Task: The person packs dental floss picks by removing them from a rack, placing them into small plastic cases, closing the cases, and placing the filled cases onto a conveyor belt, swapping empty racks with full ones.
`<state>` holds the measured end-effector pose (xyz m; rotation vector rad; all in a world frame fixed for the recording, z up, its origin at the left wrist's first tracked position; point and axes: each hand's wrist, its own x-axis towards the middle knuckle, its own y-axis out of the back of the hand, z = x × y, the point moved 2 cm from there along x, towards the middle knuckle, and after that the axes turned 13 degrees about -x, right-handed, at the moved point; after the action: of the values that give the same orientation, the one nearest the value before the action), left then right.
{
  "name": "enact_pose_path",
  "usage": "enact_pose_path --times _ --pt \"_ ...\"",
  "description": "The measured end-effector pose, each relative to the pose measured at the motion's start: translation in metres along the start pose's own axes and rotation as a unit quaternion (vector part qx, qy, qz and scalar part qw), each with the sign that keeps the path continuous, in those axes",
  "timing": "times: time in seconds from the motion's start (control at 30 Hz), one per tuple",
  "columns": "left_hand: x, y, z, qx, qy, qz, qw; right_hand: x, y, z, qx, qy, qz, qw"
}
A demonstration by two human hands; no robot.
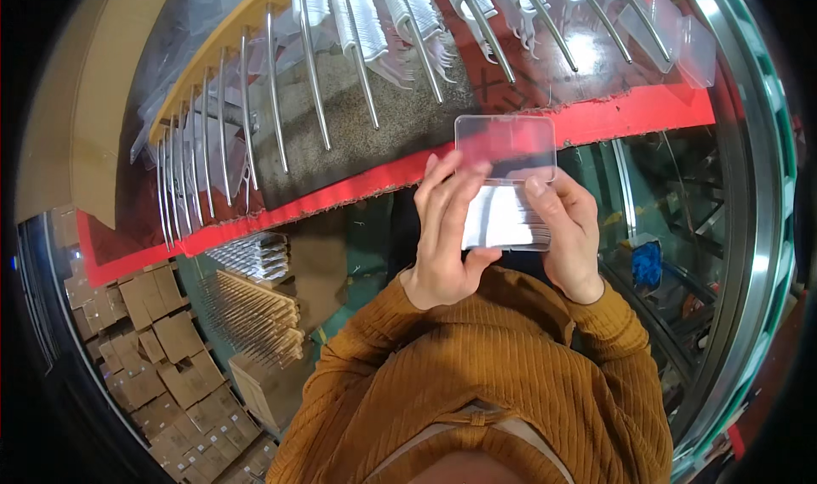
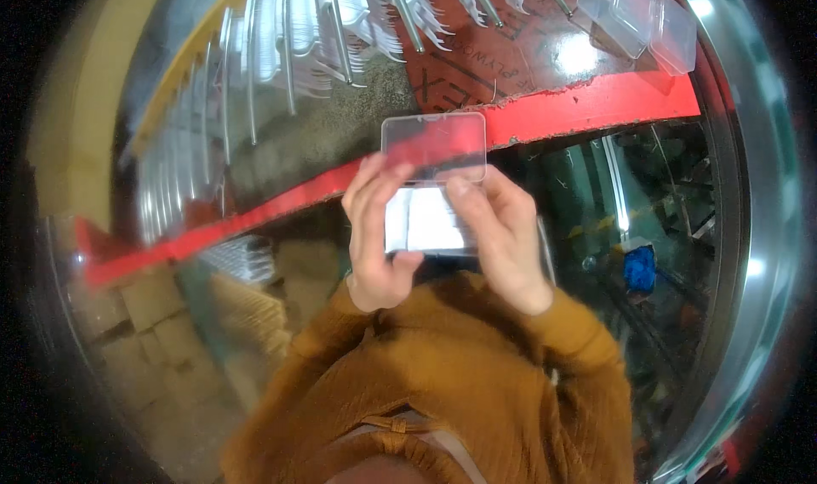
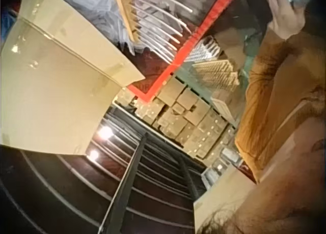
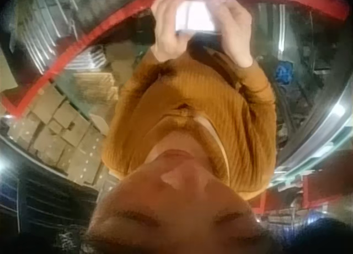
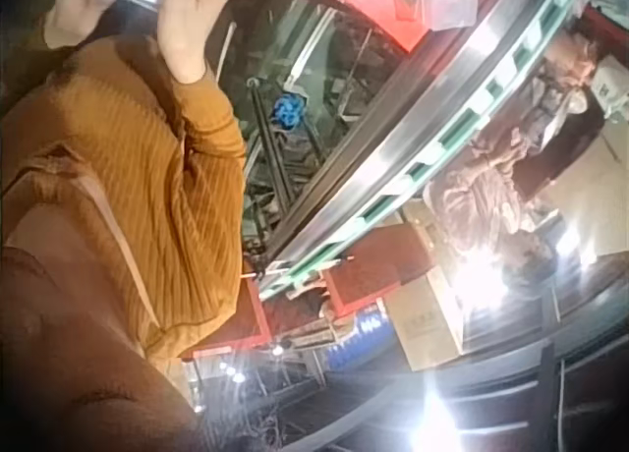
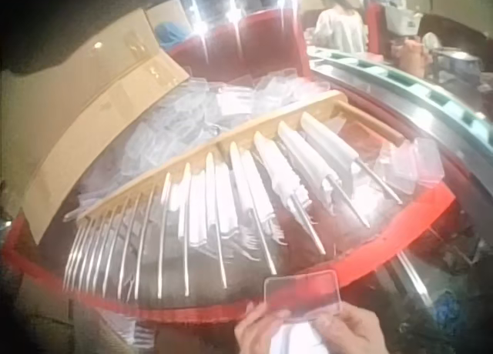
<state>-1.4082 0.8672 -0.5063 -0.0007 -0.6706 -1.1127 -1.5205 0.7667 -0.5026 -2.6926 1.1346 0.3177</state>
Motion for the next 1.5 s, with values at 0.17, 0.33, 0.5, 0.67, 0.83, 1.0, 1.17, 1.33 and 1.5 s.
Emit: enact_pose_path --times 0.17,0.33,0.5,0.67,0.83,1.0,1.17,1.33,1.5 --pt "0.010 0.005 -0.005 0.278 0.050 -0.154 0.947 0.018 0.006 0.008 -0.044 0.007 0.007 0.999" --pt "0.045 0.070 0.001 0.104 0.041 0.132 0.985 0.019 0.007 -0.009 -0.034 -0.008 0.057 0.998" --pt "0.115 0.131 -0.027 -0.498 0.046 0.264 0.825 0.000 -0.026 -0.028 -0.080 0.046 0.004 0.996" --pt "0.105 0.122 -0.014 -0.523 -0.063 0.220 0.821 -0.010 -0.006 -0.023 -0.045 0.017 0.064 0.997" --pt "0.105 0.105 -0.032 -0.448 -0.009 0.274 0.851 -0.002 -0.011 -0.023 -0.004 0.001 0.074 0.997" --pt "0.046 0.082 0.020 -0.134 -0.042 0.328 0.934 0.016 -0.012 -0.040 -0.172 0.082 0.089 0.978" --pt "0.033 0.033 0.038 0.220 -0.075 -0.068 0.970 0.017 -0.009 -0.038 -0.145 0.075 0.028 0.986" --pt "0.028 -0.002 0.039 0.104 0.003 -0.101 0.989 0.001 -0.014 -0.022 -0.067 0.096 0.005 0.993" --pt "0.039 -0.005 0.022 -0.051 0.021 -0.076 0.996 -0.001 -0.007 -0.018 -0.040 0.070 0.053 0.995"
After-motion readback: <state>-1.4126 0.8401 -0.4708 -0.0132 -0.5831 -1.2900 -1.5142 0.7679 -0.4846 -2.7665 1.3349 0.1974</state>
